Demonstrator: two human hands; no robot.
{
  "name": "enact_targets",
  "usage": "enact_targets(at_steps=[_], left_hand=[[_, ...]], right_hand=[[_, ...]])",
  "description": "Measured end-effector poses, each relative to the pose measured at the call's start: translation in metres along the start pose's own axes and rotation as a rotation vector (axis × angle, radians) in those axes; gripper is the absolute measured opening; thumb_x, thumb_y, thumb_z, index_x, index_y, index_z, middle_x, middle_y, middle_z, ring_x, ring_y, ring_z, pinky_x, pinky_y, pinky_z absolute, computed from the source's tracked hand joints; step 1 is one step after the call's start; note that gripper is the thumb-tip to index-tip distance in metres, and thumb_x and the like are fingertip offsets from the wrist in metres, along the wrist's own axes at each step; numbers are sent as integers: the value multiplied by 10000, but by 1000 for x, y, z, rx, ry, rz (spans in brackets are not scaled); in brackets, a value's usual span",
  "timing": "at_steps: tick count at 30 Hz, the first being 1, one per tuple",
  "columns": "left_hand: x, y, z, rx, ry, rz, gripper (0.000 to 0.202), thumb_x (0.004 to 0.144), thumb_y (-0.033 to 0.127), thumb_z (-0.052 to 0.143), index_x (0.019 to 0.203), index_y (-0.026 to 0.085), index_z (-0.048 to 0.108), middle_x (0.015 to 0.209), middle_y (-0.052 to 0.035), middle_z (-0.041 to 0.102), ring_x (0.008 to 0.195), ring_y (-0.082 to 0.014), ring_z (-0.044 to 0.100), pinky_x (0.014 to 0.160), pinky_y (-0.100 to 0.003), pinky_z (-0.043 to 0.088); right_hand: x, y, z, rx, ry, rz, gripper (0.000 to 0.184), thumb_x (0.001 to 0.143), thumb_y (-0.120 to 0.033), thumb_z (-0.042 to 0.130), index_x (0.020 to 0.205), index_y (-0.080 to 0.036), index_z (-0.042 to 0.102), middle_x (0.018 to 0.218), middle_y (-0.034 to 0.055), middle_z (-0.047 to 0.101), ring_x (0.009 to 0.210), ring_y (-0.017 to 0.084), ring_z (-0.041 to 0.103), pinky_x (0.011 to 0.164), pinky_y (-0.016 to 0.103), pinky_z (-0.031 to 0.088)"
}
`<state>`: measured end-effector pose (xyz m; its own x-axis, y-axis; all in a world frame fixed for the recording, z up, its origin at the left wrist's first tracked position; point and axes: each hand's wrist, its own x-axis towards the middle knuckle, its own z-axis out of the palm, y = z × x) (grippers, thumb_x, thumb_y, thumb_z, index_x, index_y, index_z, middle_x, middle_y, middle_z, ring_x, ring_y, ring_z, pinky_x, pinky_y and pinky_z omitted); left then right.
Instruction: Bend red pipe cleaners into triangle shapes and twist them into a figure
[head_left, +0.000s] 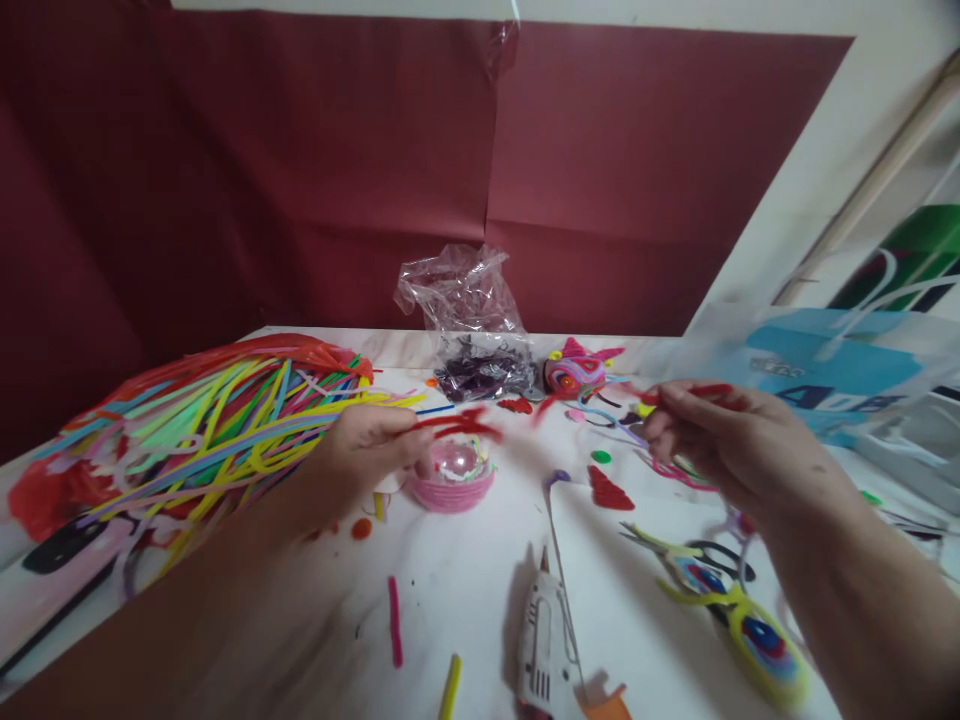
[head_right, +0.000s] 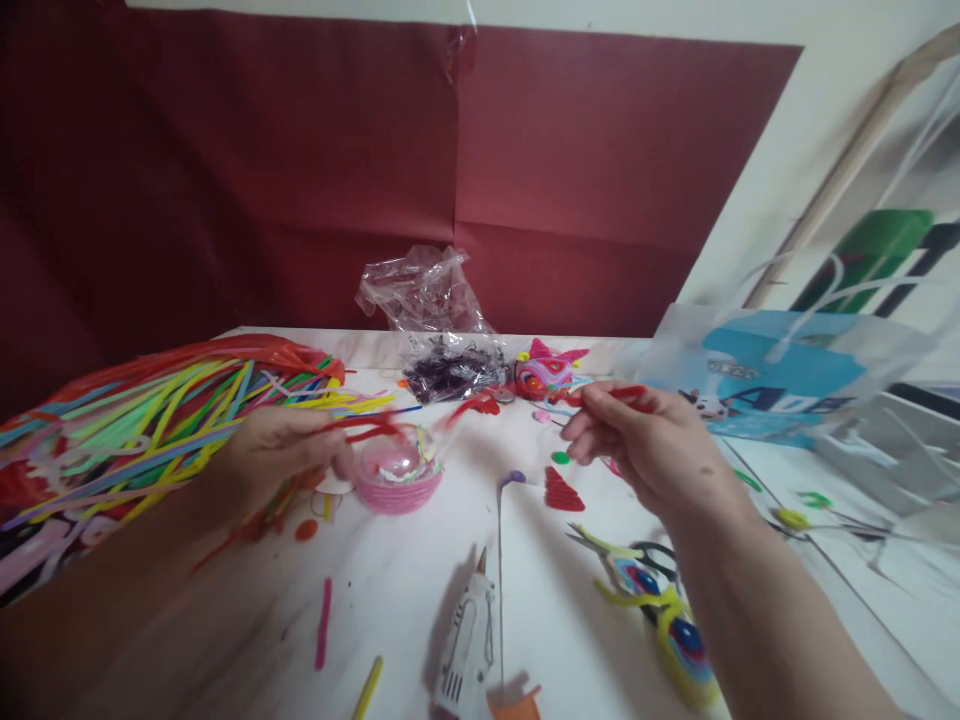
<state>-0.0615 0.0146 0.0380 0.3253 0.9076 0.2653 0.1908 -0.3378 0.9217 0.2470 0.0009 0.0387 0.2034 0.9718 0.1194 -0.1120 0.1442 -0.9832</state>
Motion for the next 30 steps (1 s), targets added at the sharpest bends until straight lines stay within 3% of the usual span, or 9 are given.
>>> enact_targets(at_steps=[2,4,6,8,11,17,22,25,30], left_hand=[[-3,1,-13,-313,-89,12,284,735,283,557,478,165,565,496,-17,575,514,-138,532,534,-258,433],[-6,1,-24,-588,-28,33,276,750,297,559,502,176,554,505,4,562,510,-116,520,520,-232,430],[-9,-1,-29,-663,-4,-70,302,788,322,519,527,177,557,501,3,560,489,-106,506,506,-221,427],[-13,-4,-25,-669,32,-191,309,822,346,460,598,177,589,509,-9,563,501,-118,516,508,-230,428],[-19,-6,-9,-656,-35,-250,275,828,333,445,689,166,614,494,-14,551,496,-126,526,490,-225,401],[-27,-6,17,-632,-159,-278,279,840,345,428,785,141,610,508,-38,587,503,-132,543,498,-227,390],[-18,-20,16,-402,105,-294,232,788,341,528,771,115,580,666,-72,654,580,-128,580,568,-237,443],[-8,-32,3,-283,254,-302,237,771,367,530,741,131,536,554,-36,617,493,-128,571,475,-215,414],[-3,-47,-19,-120,319,-329,260,757,363,528,628,140,489,529,9,559,333,-68,460,353,-174,321]], right_hand=[[8,0,-15,35,92,-5,81,649,-144,653,580,-144,609,449,35,624,365,111,565,365,163,462],[13,0,-27,52,129,-9,150,694,-145,606,546,-168,596,429,16,610,347,90,542,361,146,450],[14,2,-30,37,103,6,160,716,-198,614,557,-183,604,441,17,616,347,94,538,357,161,443],[12,9,-23,-24,5,34,139,708,-277,650,607,-186,622,481,32,634,371,113,557,366,188,442],[10,28,3,-121,-83,64,192,606,-299,740,640,-169,603,501,27,638,382,126,568,369,207,440],[14,65,40,-85,-76,73,195,657,-278,697,766,-139,616,589,17,643,413,99,568,406,202,449],[9,60,39,34,-193,108,228,706,-256,650,899,-161,577,783,58,699,474,131,626,472,239,484],[3,55,39,71,-196,111,208,701,-258,670,847,-176,547,756,47,710,463,129,629,450,217,465],[-4,52,43,50,-229,86,182,685,-280,697,712,-147,577,700,48,702,451,103,602,449,199,449]])
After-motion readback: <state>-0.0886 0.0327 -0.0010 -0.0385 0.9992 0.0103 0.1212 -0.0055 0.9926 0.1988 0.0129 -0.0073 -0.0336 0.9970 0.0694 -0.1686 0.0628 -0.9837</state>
